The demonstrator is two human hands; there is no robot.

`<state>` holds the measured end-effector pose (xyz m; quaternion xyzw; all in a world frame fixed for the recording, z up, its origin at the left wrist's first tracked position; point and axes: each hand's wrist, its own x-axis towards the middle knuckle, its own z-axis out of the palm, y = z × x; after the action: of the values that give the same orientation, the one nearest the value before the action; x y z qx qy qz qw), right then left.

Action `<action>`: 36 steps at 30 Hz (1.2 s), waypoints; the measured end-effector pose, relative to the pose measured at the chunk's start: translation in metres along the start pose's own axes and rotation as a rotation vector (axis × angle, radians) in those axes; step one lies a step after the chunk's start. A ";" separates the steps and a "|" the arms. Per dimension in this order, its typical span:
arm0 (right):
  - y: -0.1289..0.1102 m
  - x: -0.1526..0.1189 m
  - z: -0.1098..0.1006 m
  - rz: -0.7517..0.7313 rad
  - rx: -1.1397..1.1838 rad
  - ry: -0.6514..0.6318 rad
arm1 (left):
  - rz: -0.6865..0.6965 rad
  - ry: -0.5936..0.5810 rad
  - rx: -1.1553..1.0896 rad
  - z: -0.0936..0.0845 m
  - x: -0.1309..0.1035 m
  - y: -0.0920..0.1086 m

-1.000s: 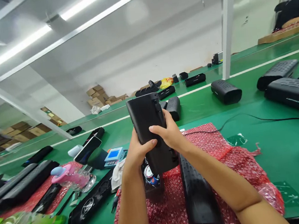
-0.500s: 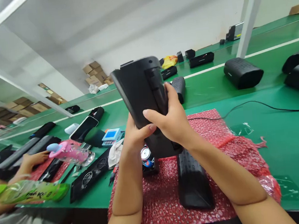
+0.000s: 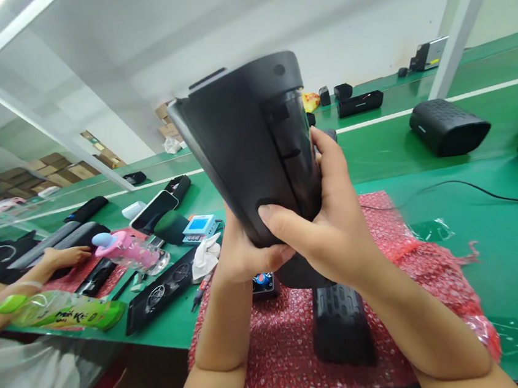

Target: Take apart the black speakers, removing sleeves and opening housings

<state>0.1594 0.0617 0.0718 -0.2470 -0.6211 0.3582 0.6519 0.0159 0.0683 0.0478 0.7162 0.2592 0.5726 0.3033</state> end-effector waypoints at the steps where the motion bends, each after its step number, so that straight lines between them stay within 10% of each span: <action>1: -0.001 -0.001 0.000 0.000 0.001 -0.002 | 0.005 0.018 -0.007 0.002 -0.001 0.000; 36: 0.006 0.000 0.009 0.101 0.114 0.008 | -0.148 0.146 -0.058 0.005 -0.002 0.022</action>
<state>0.1495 0.0643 0.0686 -0.2418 -0.5840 0.4243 0.6485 0.0206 0.0511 0.0612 0.6425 0.3163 0.6064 0.3457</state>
